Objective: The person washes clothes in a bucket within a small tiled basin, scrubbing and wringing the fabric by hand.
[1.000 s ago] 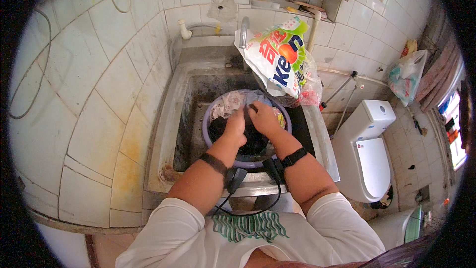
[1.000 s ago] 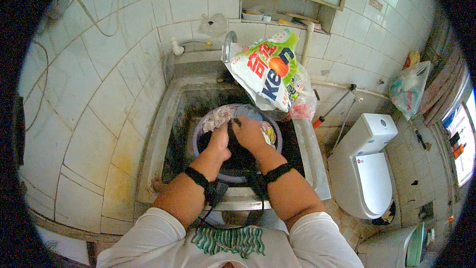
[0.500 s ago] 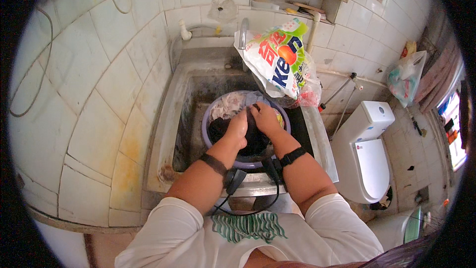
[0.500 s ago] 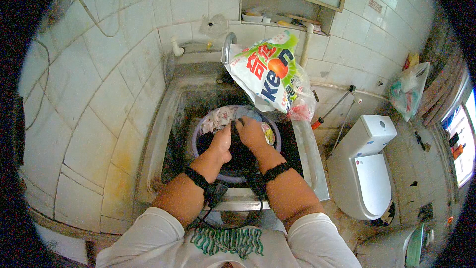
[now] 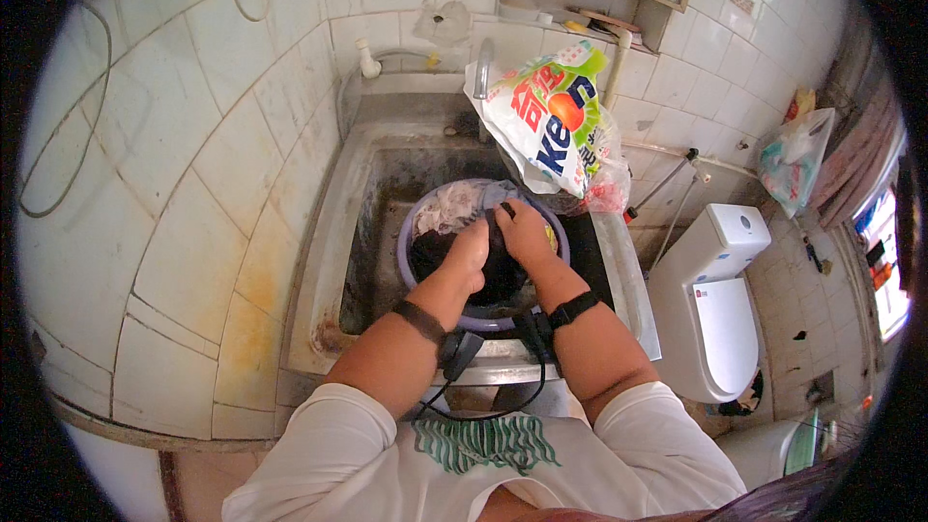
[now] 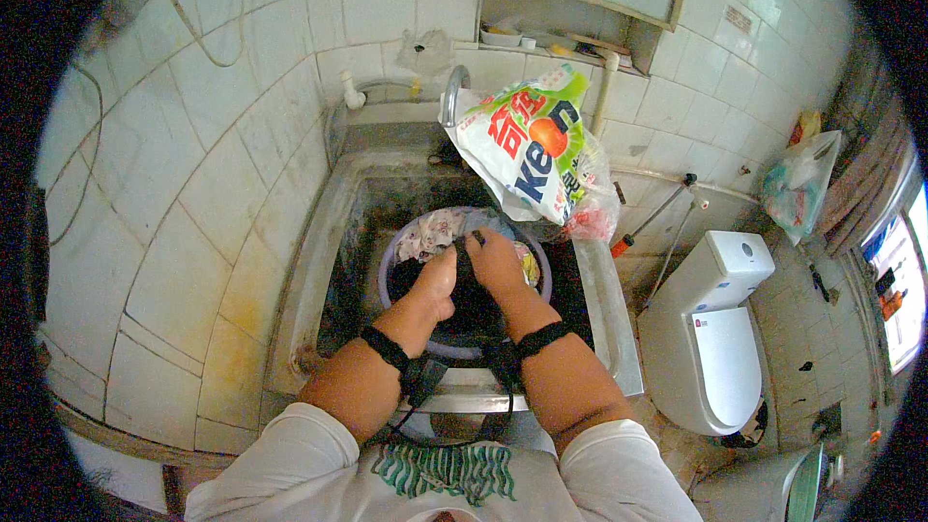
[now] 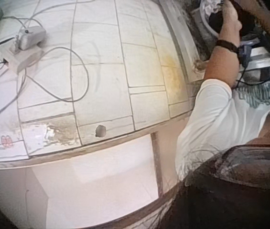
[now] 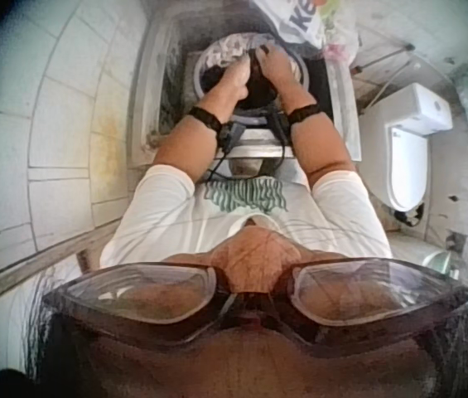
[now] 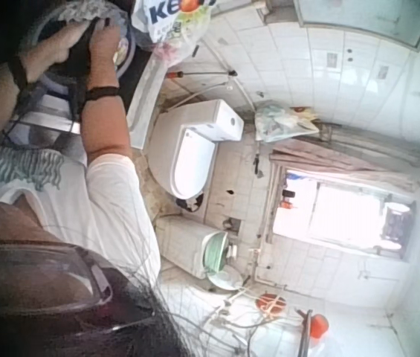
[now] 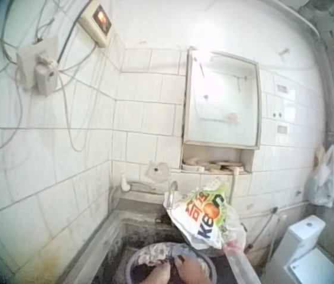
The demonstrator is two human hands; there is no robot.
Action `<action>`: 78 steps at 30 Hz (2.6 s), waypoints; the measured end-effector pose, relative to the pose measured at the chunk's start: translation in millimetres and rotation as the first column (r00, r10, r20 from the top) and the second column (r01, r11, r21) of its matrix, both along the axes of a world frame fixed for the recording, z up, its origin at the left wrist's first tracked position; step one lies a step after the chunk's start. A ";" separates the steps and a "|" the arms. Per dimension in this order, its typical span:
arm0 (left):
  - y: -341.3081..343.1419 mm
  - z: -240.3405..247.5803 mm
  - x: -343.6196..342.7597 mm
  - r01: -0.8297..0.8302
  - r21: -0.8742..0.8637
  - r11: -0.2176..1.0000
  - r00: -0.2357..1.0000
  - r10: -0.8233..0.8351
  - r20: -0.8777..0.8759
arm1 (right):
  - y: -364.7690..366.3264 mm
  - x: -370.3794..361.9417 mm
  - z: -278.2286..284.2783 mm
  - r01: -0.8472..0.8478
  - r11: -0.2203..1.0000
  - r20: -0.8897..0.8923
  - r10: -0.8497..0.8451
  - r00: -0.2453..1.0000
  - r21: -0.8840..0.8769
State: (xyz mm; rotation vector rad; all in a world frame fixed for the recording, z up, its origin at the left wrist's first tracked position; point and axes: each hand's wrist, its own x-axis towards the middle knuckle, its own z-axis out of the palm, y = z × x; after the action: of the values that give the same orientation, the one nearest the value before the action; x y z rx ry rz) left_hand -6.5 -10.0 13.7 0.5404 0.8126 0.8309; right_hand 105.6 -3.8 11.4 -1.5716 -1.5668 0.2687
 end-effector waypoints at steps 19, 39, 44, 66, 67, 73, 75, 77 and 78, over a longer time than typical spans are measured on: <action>0.9 1.3 2.2 -0.036 -0.017 0.999 0.998 0.037 0.042 | 0.2 0.5 -2.1 -0.061 0.997 0.019 0.063 0.998 -0.055; -33.3 47.0 -4.0 -0.173 0.229 0.958 0.981 0.187 -0.042 | -7.2 4.2 7.5 -0.102 0.994 -0.067 0.099 0.993 -0.041; -6.5 14.7 -13.1 -0.205 0.208 0.956 0.977 0.186 0.108 | 3.6 10.0 -3.6 -0.061 0.991 -0.062 0.054 0.997 -0.121; 21.1 8.3 -51.5 0.693 0.528 0.492 0.500 0.200 -0.842 | -16.4 24.6 23.1 -0.259 0.965 -0.117 0.253 0.960 -0.037; 19.4 8.9 -51.1 0.702 0.495 0.512 0.473 0.185 -0.862 | -19.6 22.3 28.5 -0.277 0.959 -0.112 0.282 0.953 0.053; 36.6 -13.2 -51.4 0.699 -0.079 0.710 0.609 -0.650 -0.454 | -18.6 31.1 22.2 0.051 0.985 0.239 -0.010 0.971 -0.167; 35.3 -22.1 -46.5 0.623 0.112 0.774 0.653 -0.437 -0.618 | -22.0 31.4 28.6 0.103 0.968 0.326 -0.024 0.945 -0.227; 36.2 -25.2 -46.9 0.545 0.325 0.773 0.707 -0.214 -0.674 | -20.9 31.1 32.8 0.113 0.913 0.188 -0.040 0.981 -0.393; 38.1 -26.2 -45.1 0.529 0.375 0.761 0.715 -0.161 -0.681 | -15.7 34.6 23.2 0.119 0.912 0.185 -0.048 0.982 -0.393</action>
State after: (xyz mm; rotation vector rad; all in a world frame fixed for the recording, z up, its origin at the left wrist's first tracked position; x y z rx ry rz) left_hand -51.6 28.1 -12.5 1.5138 1.0096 0.4920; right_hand 140.2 -19.5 34.6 -2.0234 -1.6418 0.4413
